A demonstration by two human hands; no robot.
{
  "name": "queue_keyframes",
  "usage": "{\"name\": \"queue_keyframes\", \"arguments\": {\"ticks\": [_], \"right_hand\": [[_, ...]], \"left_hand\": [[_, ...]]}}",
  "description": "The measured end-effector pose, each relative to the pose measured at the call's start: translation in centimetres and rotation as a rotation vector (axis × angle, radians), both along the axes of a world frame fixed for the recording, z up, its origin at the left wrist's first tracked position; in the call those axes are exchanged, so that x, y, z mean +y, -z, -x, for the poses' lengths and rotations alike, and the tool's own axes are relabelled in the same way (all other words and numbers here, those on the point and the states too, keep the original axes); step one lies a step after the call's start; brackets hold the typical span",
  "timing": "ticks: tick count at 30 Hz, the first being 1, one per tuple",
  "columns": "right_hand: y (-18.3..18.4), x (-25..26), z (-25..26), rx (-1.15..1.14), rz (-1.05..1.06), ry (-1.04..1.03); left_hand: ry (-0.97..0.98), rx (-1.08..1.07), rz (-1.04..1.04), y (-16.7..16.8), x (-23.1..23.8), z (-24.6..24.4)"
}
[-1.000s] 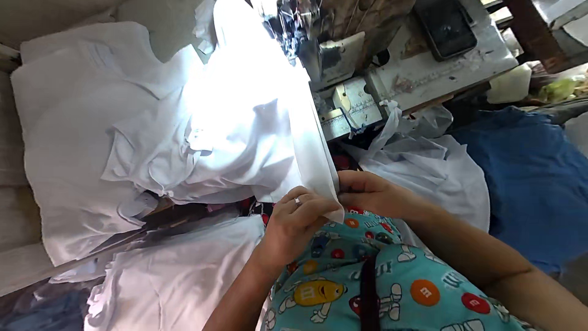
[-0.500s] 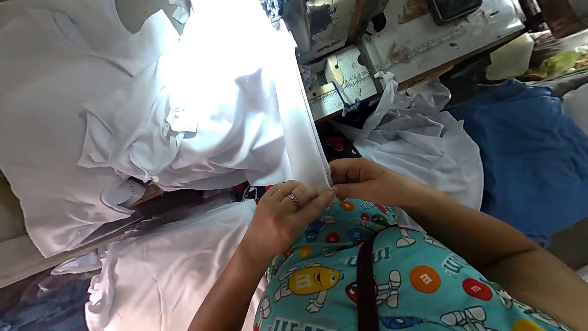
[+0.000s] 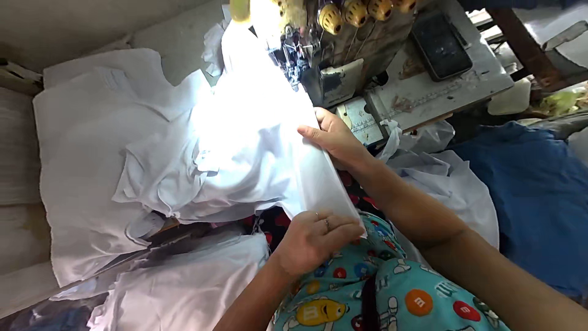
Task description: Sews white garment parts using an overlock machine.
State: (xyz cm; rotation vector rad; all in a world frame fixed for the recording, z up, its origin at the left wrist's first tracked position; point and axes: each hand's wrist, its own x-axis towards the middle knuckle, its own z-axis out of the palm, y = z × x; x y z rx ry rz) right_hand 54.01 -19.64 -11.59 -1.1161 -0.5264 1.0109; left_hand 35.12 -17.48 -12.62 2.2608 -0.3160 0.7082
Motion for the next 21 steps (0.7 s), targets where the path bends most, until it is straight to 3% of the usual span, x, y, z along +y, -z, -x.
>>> {"name": "queue_keyframes", "arguments": {"ticks": [3,6,17,19,21], "right_hand": [[1.2,-0.6,-0.2,-0.15,0.097,0.057],[1.9,-1.0,-0.5,-0.162,0.067,0.064],[3.1,-1.1,-1.2,0.01,-0.024,0.016],[3.2,-1.1,-0.9,0.048,-0.05,0.061],[3.1,-0.9,-0.8,-0.057,-0.075,0.159]], "left_hand": [[-0.023,0.101,-0.09,1.7,0.8,0.4],[-0.025,0.106,-0.122,1.8,1.8,-0.4],[-0.067,0.073,-0.362,-2.0,8.7,-5.8],[-0.082,0.072,-0.408,-2.6,10.0,-6.8],[-0.114,0.064,-0.439,-3.0,11.1,-7.8]]}}
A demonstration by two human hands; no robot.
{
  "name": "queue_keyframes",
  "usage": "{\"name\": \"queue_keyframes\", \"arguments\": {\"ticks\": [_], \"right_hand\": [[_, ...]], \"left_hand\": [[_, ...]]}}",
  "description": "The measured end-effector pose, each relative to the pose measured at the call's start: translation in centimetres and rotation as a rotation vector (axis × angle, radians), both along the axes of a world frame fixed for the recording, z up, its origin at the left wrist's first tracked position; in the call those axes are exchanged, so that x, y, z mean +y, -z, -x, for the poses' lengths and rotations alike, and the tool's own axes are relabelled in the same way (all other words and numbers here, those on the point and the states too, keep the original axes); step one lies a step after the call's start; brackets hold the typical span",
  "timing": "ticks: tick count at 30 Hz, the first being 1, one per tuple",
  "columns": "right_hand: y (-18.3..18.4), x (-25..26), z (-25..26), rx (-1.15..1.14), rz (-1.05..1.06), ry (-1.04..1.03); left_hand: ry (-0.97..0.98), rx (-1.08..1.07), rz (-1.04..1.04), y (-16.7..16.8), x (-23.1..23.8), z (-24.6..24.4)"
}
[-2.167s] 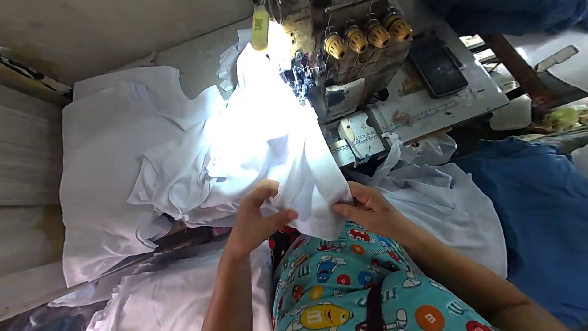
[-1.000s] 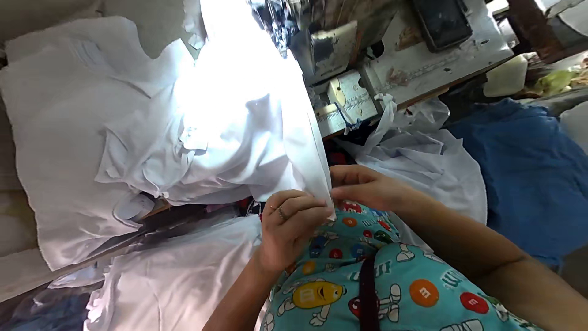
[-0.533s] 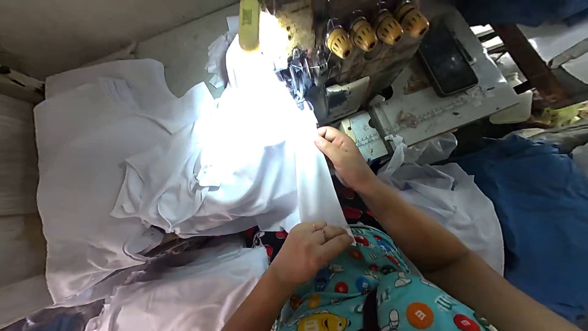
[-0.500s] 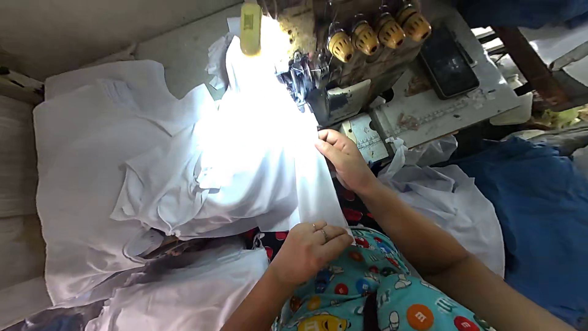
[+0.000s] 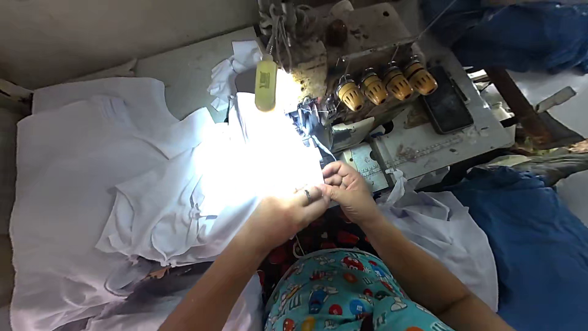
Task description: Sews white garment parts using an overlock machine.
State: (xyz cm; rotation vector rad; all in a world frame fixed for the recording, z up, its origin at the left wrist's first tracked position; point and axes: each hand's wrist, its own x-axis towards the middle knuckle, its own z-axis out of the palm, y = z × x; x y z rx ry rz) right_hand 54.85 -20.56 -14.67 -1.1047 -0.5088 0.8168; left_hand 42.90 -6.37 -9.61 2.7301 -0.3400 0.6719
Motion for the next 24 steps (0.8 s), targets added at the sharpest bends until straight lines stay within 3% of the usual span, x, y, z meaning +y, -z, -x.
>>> {"name": "queue_keyframes", "arguments": {"ticks": [4,7,12,17,21,24], "right_hand": [[-0.4,1.1,-1.7,-0.478,-0.043,0.134],[-0.5,1.8,-2.7,-0.818,0.065,0.143],[-0.5,1.4,-2.3,-0.816,0.151,0.079],[-0.9,1.0,-1.5,-0.799,0.081,0.02],[-0.7,1.4,-0.9,-0.875,-0.069,0.014],[-0.5,1.8,-0.2,-1.038,-0.063,-0.073]], "left_hand": [[-0.027,0.003,0.014,-0.2,2.5,-2.0],[0.001,0.019,0.14,0.3,5.1,-3.1],[-0.164,0.091,0.089,0.1,7.9,-4.2],[-0.583,0.268,-0.033,-0.8,6.7,-4.9],[-0.738,0.011,-0.004,2.6,5.9,0.1],[-0.857,0.235,0.025,-2.7,1.4,2.0]]}}
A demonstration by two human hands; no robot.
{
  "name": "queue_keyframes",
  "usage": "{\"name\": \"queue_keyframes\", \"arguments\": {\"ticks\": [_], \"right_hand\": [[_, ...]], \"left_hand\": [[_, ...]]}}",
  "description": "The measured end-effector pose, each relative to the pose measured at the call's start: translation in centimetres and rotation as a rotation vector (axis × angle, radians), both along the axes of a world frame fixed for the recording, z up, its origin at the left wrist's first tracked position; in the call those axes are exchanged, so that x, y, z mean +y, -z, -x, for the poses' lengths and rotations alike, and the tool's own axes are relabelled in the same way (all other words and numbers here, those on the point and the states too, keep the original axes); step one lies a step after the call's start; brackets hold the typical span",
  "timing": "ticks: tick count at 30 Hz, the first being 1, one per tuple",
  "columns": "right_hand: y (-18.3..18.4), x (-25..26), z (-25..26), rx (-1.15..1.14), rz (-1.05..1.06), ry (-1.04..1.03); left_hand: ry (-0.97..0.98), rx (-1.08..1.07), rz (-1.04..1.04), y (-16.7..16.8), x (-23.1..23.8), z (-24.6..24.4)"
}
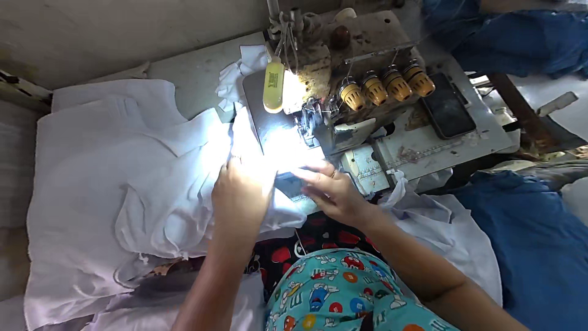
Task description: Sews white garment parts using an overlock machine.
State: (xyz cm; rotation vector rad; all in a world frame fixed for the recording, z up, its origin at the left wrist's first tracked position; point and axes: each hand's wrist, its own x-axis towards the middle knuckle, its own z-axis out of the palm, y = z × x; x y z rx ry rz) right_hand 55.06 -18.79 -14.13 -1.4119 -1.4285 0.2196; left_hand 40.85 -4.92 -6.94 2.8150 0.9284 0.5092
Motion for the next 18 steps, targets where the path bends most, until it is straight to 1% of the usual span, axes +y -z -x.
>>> {"name": "queue_keyframes", "arguments": {"ticks": [1,2,5,7,9,10,11,12,14,16,18], "right_hand": [[0.0,0.1,0.1,-0.057,0.004,-0.039],[0.0,0.3,0.1,-0.111,-0.003,-0.07],[-0.4,0.0,-1.5,-0.186,-0.011,-0.105],[-0.5,-0.5,-3.6,-0.141,-0.016,-0.053],[-1.3,-1.0,-5.4,-0.135,-0.002,0.037],[-1.8,-1.2,-5.8,-0.136,0.003,0.077],[-2.2,-1.3,-6.0,-0.129,-0.002,0.107],[-2.4,-1.5,-5.9,-0.103,-0.027,0.122],[-2.4,-1.7,-4.8,0.035,-0.13,0.134],[-2.0,-1.6,-2.1,0.202,-0.185,0.14],[-1.2,-1.1,2.1,0.344,-0.145,0.064]], "left_hand": [[-0.007,0.053,0.032,-0.5,-1.3,0.4],[0.032,0.061,0.056,-0.5,-2.4,0.7],[0.213,0.025,0.106,0.2,-4.4,0.4],[0.296,-0.006,0.143,0.3,-4.2,-0.8],[0.341,0.01,0.225,-1.4,-4.0,-2.4],[0.354,0.009,0.224,-1.9,-3.9,-3.0],[0.371,-0.017,0.173,-1.6,-3.6,-3.5],[0.392,-0.063,0.088,-0.8,-3.1,-3.8],[0.455,-0.149,0.032,-0.7,-2.1,-4.0],[0.527,-0.226,0.091,-2.8,-1.3,-3.5],[0.554,-0.28,0.183,-6.6,-1.0,-2.5]]}}
